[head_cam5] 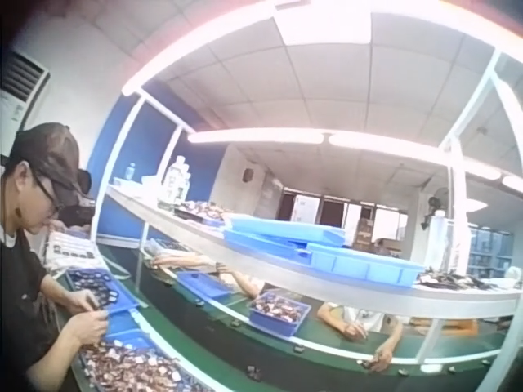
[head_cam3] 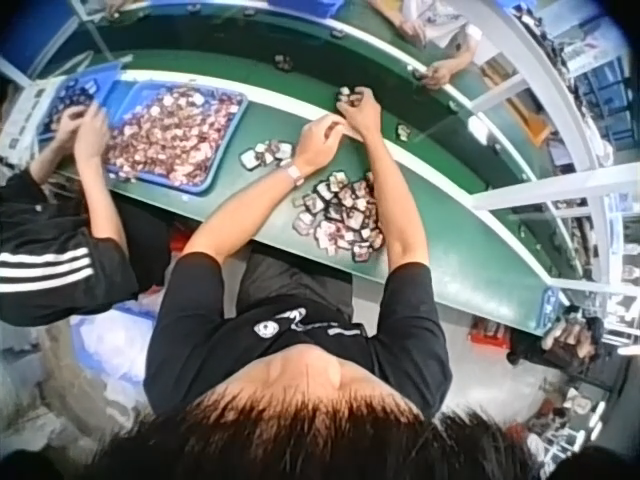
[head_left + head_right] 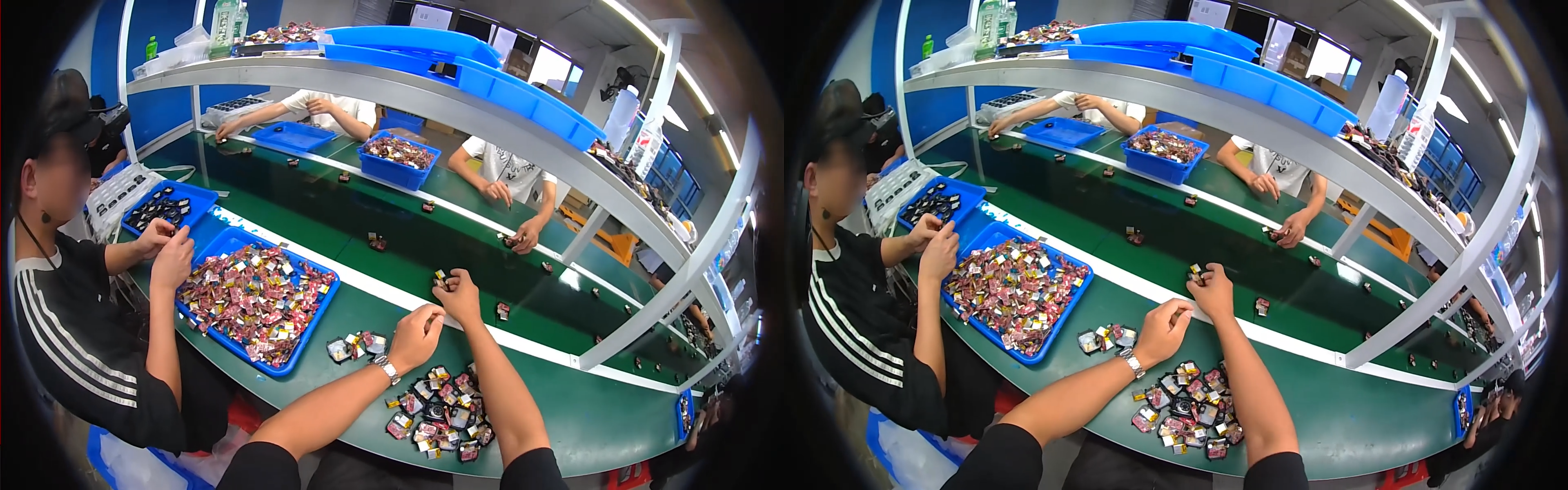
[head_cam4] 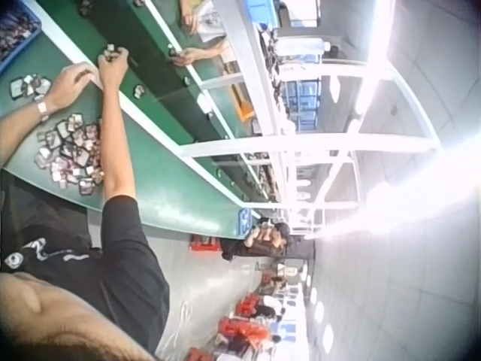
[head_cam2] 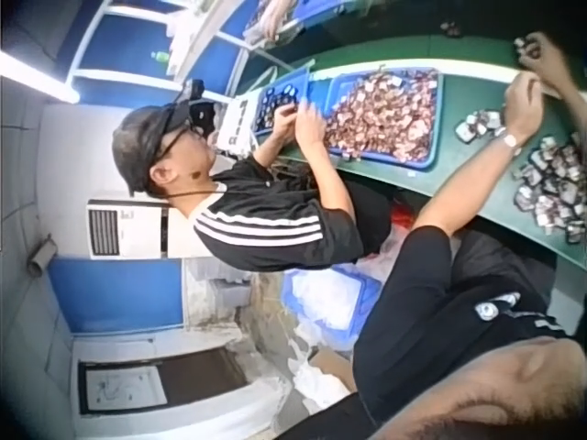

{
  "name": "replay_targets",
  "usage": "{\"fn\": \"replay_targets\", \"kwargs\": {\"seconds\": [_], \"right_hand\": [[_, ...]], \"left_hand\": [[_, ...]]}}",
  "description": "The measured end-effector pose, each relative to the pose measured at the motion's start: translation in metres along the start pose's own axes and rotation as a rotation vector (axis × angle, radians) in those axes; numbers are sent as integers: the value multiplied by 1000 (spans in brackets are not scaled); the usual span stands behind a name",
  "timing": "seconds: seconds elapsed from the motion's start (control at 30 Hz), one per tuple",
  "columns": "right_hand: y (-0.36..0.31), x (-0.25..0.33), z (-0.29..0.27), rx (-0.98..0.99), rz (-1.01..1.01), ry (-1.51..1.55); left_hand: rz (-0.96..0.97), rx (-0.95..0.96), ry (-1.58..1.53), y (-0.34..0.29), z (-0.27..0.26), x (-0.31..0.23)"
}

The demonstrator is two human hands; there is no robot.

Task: Sorting and arranging small square electronic components or packaged goods on an assembly line workbench.

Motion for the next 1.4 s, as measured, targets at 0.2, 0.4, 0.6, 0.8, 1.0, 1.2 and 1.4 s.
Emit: {"fn": "replay_targets", "kwargs": {"seconds": [0.2,0.4,0.6,0.8,1.0,1.2,1.4], "right_hand": [[-97,11,-73,156,-301,91],[-152,32,-98,201,-501,-3],[-156,24,-110,-36,-498,-11],[-158,13,-99,-143,-236,-25],[-155,13,-100,-151,-269,-5],[-156,23,-104,-136,-411,-158],[-153,25,-101,-107,-501,-243]], "left_hand": [[-276,13,-181,-3,7,32],[-717,615,-349,-42,62,59],[-763,476,-550,-38,68,56],[-750,475,-544,-39,72,43],[-732,415,-587,-37,68,45],[-712,413,-552,-38,70,42],[-639,434,-469,-37,71,44]]}}
Point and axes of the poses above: each hand's wrist, its own y-axis towards the middle knuckle, its own z-axis out of the palm, x = y × z, the point moved 10 cm from there along y, towards the middle knuckle, and after that the axes turned 13 degrees about -y, right-handed, at the moved point
